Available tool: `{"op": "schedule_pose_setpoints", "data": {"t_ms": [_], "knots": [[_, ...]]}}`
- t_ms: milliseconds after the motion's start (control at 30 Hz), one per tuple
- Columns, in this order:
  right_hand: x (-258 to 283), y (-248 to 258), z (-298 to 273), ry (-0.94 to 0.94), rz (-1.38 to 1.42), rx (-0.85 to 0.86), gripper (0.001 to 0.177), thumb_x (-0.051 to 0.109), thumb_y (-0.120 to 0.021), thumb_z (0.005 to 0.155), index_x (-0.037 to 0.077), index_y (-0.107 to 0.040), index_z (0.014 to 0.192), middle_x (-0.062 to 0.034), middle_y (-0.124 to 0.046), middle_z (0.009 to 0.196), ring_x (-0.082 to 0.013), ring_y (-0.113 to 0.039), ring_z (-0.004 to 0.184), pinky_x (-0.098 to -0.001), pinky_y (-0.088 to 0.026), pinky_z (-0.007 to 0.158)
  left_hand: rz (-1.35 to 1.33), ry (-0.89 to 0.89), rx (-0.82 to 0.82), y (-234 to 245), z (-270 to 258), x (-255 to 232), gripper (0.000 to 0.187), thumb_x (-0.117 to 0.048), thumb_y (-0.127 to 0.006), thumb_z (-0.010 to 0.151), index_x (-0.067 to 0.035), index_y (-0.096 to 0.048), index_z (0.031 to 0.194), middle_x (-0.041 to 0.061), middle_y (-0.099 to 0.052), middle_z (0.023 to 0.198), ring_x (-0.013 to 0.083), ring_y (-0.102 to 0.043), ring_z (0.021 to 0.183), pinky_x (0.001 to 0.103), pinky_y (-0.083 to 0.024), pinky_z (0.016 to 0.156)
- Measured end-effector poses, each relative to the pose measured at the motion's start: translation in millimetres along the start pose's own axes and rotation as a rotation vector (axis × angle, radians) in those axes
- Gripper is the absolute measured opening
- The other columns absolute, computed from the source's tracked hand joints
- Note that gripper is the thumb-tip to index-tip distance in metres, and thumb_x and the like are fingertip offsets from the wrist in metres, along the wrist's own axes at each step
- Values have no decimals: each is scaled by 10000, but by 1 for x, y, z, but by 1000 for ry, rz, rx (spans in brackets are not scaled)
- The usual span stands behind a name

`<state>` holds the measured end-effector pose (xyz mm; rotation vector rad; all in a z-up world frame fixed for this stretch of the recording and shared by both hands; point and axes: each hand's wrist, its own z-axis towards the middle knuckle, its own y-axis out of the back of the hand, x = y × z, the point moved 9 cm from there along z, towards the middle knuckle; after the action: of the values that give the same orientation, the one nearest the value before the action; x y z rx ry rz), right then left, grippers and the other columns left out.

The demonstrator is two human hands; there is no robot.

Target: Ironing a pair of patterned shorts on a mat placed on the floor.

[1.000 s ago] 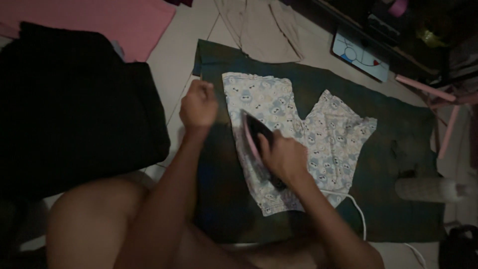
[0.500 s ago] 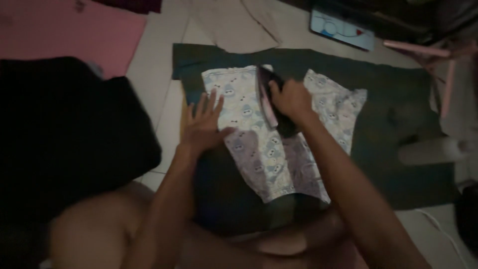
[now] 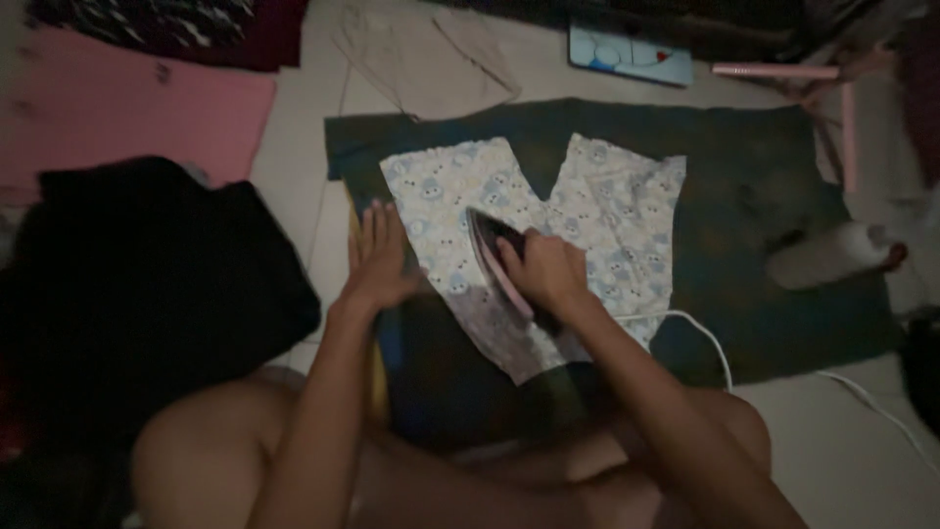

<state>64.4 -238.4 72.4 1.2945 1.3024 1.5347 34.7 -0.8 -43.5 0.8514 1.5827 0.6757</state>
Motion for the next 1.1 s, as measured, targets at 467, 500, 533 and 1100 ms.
{"op": "schedule_pose_setpoints", "data": {"t_ms": [467,500,533,1100], "knots": [[61,-33,10,130,160,83,551,533,-599,926,3,-741,868,-272,-704,774,-460,-708,734,-552,-557,678,-307,225,-615,36,3,35,810,-59,-607,828,-59,-348,1595,259,-314,1636,442,-238,1514,588,-149,1218],[72,-28,0,182,103,16,532,525,-606,932,13,-730,855,-260,-704,751,-449,-705,709,-544,-557,663,-347,231,-709,49,-1,33,710,-36,-589,849,-60,-422,1540,234,-401,1576,437,-294,1473,568,-195,1211],[83,-22,-11,229,49,-55,514,517,-613,938,23,-719,842,-247,-704,727,-438,-703,684,-535,-558,648,-381,230,-800,62,-4,29,620,-13,-570,871,-61,-496,1484,209,-488,1517,433,-350,1433,547,-242,1205],[77,-33,19,109,73,37,536,533,-588,951,21,-723,868,-256,-713,788,-454,-709,740,-556,-565,680,-212,-41,-783,78,-27,-1,515,-78,-587,920,-25,-533,1430,238,-540,1488,444,-435,1406,528,-298,1198]]}}
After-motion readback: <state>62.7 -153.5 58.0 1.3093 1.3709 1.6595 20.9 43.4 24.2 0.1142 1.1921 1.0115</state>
